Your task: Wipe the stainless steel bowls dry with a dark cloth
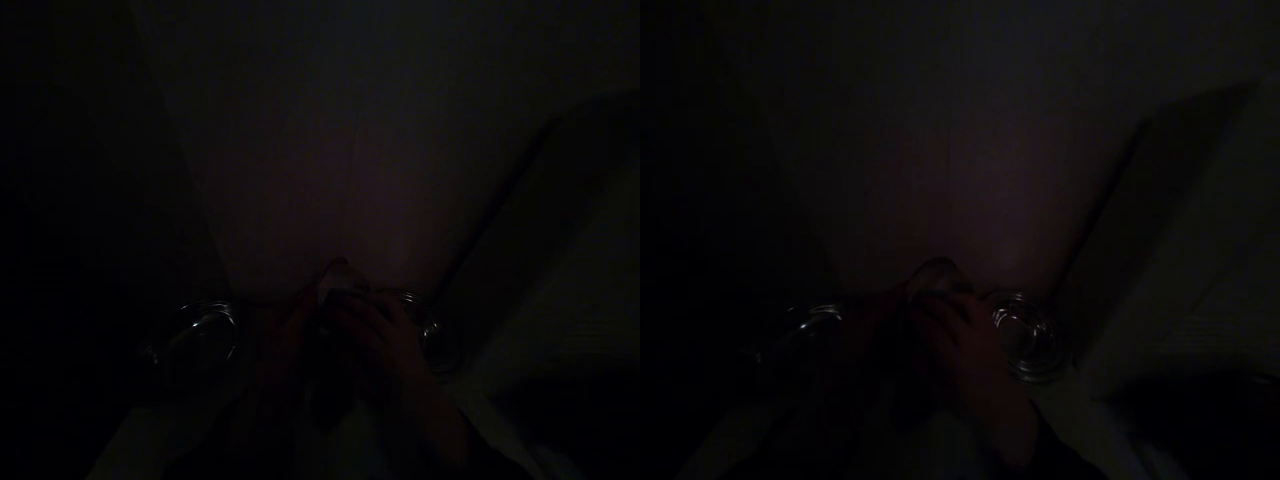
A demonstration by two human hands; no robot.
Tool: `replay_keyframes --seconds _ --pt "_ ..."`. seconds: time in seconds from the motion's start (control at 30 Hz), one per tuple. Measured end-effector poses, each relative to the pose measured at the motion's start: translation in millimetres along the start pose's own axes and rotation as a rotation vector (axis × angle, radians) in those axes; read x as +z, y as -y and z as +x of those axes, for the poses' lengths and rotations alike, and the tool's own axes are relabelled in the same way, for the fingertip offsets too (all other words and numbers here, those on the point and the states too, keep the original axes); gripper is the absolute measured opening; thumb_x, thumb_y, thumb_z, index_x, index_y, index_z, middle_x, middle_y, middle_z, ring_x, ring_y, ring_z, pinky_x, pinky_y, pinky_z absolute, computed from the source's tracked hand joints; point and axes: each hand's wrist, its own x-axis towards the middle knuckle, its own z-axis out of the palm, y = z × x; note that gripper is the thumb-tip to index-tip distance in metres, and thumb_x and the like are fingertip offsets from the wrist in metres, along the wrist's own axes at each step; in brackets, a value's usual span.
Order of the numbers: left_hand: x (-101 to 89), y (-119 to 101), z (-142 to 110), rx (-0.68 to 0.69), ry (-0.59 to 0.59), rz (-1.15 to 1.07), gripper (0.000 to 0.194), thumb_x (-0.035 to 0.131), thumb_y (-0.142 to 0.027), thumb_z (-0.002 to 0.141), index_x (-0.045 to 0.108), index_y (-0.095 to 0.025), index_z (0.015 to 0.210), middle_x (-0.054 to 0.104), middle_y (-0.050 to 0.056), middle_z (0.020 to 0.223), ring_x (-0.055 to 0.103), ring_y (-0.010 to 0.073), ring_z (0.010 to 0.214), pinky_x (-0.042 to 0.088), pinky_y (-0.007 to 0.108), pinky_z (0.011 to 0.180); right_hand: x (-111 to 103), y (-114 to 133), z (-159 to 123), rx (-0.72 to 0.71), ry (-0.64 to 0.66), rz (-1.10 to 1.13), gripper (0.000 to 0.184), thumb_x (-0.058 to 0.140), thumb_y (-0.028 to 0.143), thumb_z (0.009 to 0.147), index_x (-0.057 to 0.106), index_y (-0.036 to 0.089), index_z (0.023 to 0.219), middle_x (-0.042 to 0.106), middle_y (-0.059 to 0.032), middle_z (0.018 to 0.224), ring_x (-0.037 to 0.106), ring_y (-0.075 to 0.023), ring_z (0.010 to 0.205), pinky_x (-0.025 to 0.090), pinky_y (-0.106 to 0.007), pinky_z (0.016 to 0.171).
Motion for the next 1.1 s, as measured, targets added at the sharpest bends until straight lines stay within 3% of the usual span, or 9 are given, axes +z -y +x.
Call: replay_keyframes --seconds 0.13,0.33,0.53,0.73,0.93,1.1 --pt "4.9 2 -4 -0.036 0.048 0.007 0.024 0.068 -0.04 0.069 0.075 -0.017 0.076 0.074 0.005 0.074 0.068 0.0206 0.075 0.051 0.026 0.063 -4 -7 2 0.164 0.007 -0.039 0.031 0.047 0.014 0.089 0.059 0.015 0.118 0.066 -0.0082 0.117 0.055 -0.0248 0.098 0.052 -0.043 0.081" --pt "3.6 4 -4 -0.005 0.037 -0.019 0.027 0.071 -0.041 0.068 0.075 -0.018 0.082 0.075 0.004 0.084 0.068 0.0207 0.087 0.05 0.027 0.075 -5 0 3 0.004 0.058 -0.068 0.031 0.05 0.017 0.088 0.06 0.015 0.117 0.066 -0.0057 0.121 0.053 -0.0279 0.104 0.05 -0.043 0.08" --pt "4.8 4 -10 -0.044 0.084 0.039 0.029 0.069 -0.043 0.071 0.076 -0.02 0.088 0.076 0.004 0.089 0.068 0.0232 0.092 0.051 0.028 0.076 -6 -13 2 0.156 0.061 -0.088 0.031 0.046 0.016 0.09 0.058 0.012 0.118 0.067 -0.0104 0.116 0.056 -0.0257 0.098 0.049 -0.043 0.08" --pt "-1.9 3 -4 -0.023 0.046 0.049 0.031 0.069 -0.043 0.07 0.075 -0.019 0.088 0.075 0.006 0.088 0.068 0.0225 0.09 0.051 0.028 0.074 -7 0 1 -0.045 0.082 -0.043 0.031 0.052 0.019 0.088 0.06 0.015 0.118 0.064 -0.0062 0.123 0.053 -0.0276 0.106 0.049 -0.044 0.081" --pt "4.2 6 -10 -0.067 0.147 0.008 0.031 0.072 -0.041 0.068 0.076 -0.018 0.088 0.076 0.006 0.09 0.068 0.0231 0.091 0.051 0.029 0.078 -9 -17 2 0.177 0.026 -0.025 0.034 0.045 0.015 0.09 0.057 0.018 0.122 0.068 -0.0071 0.115 0.058 -0.0232 0.098 0.051 -0.042 0.082" --pt "3.8 2 -9 0.011 0.041 -0.03 0.028 0.075 -0.038 0.064 0.076 -0.017 0.081 0.076 0.007 0.083 0.069 0.0238 0.087 0.052 0.03 0.076 -5 -2 -3 -0.005 0.052 -0.036 0.033 0.051 0.018 0.088 0.06 0.014 0.119 0.065 -0.0082 0.122 0.052 -0.0272 0.109 0.049 -0.044 0.084"
